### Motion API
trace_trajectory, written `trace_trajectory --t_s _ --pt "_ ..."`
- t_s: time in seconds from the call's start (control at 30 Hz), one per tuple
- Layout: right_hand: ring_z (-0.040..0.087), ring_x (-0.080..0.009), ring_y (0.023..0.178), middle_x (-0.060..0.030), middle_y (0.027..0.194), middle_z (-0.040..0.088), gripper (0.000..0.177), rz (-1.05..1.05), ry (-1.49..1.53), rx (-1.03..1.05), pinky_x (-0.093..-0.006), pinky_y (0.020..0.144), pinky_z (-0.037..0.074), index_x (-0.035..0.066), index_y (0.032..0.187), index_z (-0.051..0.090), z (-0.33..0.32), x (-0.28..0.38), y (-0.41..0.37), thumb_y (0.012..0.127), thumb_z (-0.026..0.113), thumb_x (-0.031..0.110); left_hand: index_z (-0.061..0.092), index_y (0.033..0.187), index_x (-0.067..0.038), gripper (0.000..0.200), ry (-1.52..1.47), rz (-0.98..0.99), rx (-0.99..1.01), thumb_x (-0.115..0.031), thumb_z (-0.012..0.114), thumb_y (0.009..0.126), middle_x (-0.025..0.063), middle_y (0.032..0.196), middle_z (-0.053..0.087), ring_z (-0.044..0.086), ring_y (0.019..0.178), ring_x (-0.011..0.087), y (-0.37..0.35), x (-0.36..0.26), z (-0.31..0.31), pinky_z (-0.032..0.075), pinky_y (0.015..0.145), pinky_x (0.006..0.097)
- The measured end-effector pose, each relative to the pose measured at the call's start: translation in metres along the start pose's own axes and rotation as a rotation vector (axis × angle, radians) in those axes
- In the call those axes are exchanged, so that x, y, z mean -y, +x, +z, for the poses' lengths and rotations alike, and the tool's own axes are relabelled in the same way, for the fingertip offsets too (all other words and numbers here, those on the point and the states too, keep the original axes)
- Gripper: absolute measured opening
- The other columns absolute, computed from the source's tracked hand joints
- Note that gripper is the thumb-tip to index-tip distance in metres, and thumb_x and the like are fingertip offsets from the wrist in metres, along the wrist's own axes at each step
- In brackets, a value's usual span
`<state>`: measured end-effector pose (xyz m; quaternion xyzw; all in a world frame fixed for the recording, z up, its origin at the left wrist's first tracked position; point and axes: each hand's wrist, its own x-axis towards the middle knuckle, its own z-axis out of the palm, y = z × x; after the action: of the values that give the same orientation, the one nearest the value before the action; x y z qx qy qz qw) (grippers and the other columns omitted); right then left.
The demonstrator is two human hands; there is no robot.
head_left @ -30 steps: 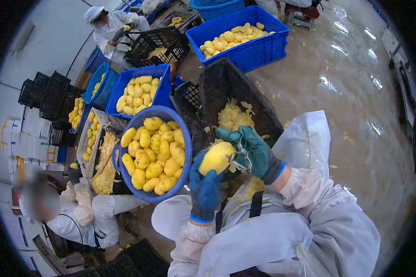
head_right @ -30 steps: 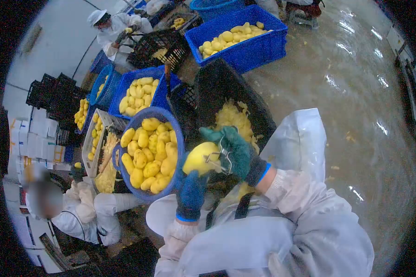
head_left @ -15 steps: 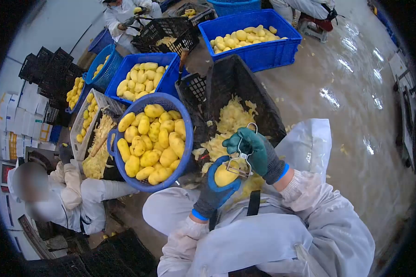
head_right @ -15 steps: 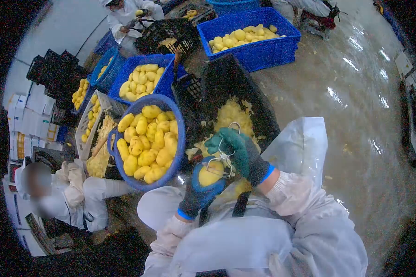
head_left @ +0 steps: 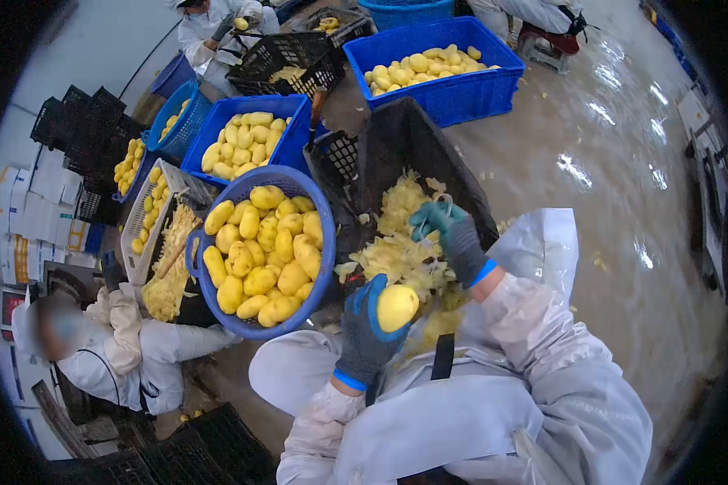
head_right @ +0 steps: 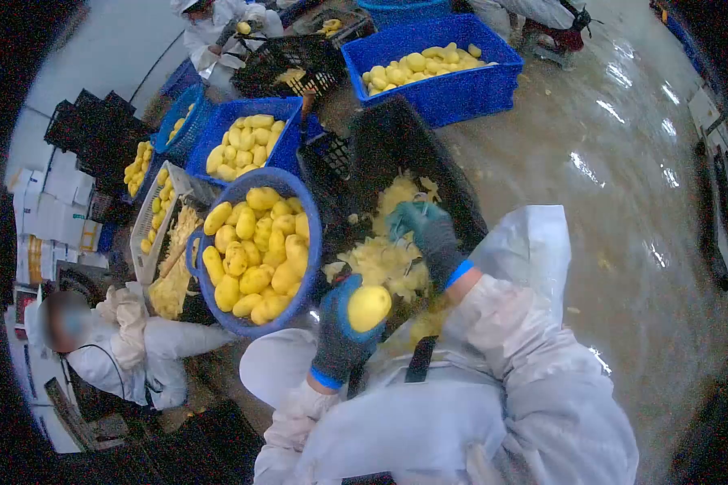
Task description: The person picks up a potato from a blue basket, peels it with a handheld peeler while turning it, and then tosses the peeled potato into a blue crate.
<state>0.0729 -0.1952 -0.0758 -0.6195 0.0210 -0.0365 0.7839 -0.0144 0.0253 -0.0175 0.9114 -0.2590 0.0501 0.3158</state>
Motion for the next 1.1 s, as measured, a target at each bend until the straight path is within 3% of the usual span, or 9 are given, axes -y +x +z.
trace_trajectory --t_s 0.2,0.3,0.43,0.47,0.57,0.8,0.9,0.93,1.1 --pt "0.064 -0.0172 0.074 -0.0078 0.085 0.065 0.015 -0.305 -0.379 0.21 -0.0287 0.068 0.052 0.003 0.098 0.065 0.019 0.007 -0.024 0.085 0.06 0.008 0.048 0.128 0.002 0.071 -0.086 -0.02 -0.081 -0.02 0.081 0.068 0.0203 0.121 0.055 0.052 0.11 0.0377 0.001 -0.005 0.006 0.041 0.096 0.0461" --pt "0.064 -0.0185 0.075 -0.0088 0.088 0.065 0.016 0.307 0.377 -0.186 -0.029 0.069 0.052 0.004 0.098 0.065 0.0 0.008 -0.009 0.084 0.061 0.011 0.05 0.124 0.002 0.066 -0.226 -0.11 -0.121 -0.016 0.081 0.068 0.0196 0.119 0.056 0.054 0.107 0.0367 -0.001 -0.004 0.009 0.044 0.092 0.0446" --pt "0.063 -0.0168 0.078 -0.0081 0.08 0.065 0.026 -0.583 -0.437 0.067 -0.0287 0.07 0.051 -0.001 0.094 0.066 0.033 0.018 -0.041 0.094 0.053 0.022 0.049 0.124 0.002 0.065 -0.259 -0.149 -0.077 -0.014 0.081 0.069 0.0186 0.115 0.056 0.056 0.103 0.0354 0.0 -0.009 0.015 0.046 0.089 0.0431" --pt "0.063 -0.0162 0.075 -0.0084 0.078 0.065 0.032 0.071 0.191 -0.121 -0.0291 0.07 0.05 -0.003 0.091 0.066 0.017 0.015 -0.023 0.096 0.052 0.025 0.049 0.124 0.002 0.065 -0.344 -0.221 -0.088 -0.014 0.081 0.07 0.0181 0.114 0.057 0.056 0.103 0.0354 -0.005 -0.005 0.023 0.045 0.089 0.0442" --pt "0.063 -0.0166 0.07 -0.0087 0.079 0.066 0.033 0.195 0.36 -0.19 -0.0293 0.069 0.05 -0.003 0.092 0.066 0.006 0.029 -0.017 0.096 0.053 0.027 0.049 0.124 0.001 0.065 -0.478 -0.259 -0.154 -0.015 0.081 0.07 0.0179 0.116 0.057 0.056 0.104 0.0355 -0.015 0.002 0.029 0.045 0.09 0.0441" --pt "0.065 -0.0171 0.073 -0.0079 0.085 0.068 0.025 0.132 0.266 -0.121 -0.029 0.066 0.052 -0.001 0.097 0.065 -0.014 0.0 -0.004 0.095 0.055 0.022 0.046 0.128 0.004 0.071 -0.427 -0.239 -0.076 -0.013 0.082 0.069 0.0197 0.123 0.053 0.054 0.108 0.0353 -0.013 -0.001 0.02 0.044 0.094 0.0424" --pt "0.064 -0.0158 0.07 -0.0075 0.083 0.068 0.032 -0.392 -0.354 0.085 -0.0282 0.066 0.051 -0.001 0.093 0.066 0.026 0.04 -0.032 0.097 0.052 0.028 0.047 0.126 0.004 0.07 -0.244 -0.154 -0.129 -0.013 0.082 0.069 0.0195 0.121 0.053 0.055 0.107 0.035 -0.002 -0.01 0.017 0.044 0.095 0.0421" --pt "0.064 -0.0151 0.071 -0.0069 0.081 0.067 0.031 0.13 0.263 0.037 -0.0283 0.068 0.051 0.0 0.094 0.066 0.042 0.036 -0.041 0.097 0.052 0.027 0.048 0.125 0.005 0.068 -0.25 -0.132 -0.124 -0.012 0.082 0.069 0.019 0.118 0.055 0.056 0.105 0.0352 0.005 -0.021 0.009 0.045 0.093 0.0422" --pt "0.065 -0.0175 0.076 -0.0069 0.085 0.067 0.026 -0.072 0.095 -0.164 -0.0313 0.073 0.052 0.001 0.094 0.065 0.006 0.024 -0.013 0.096 0.055 0.025 0.05 0.124 0.004 0.065 -0.478 -0.222 -0.151 -0.014 0.082 0.07 0.0188 0.114 0.057 0.058 0.101 0.0333 0.004 -0.013 0.011 0.048 0.088 0.0409"
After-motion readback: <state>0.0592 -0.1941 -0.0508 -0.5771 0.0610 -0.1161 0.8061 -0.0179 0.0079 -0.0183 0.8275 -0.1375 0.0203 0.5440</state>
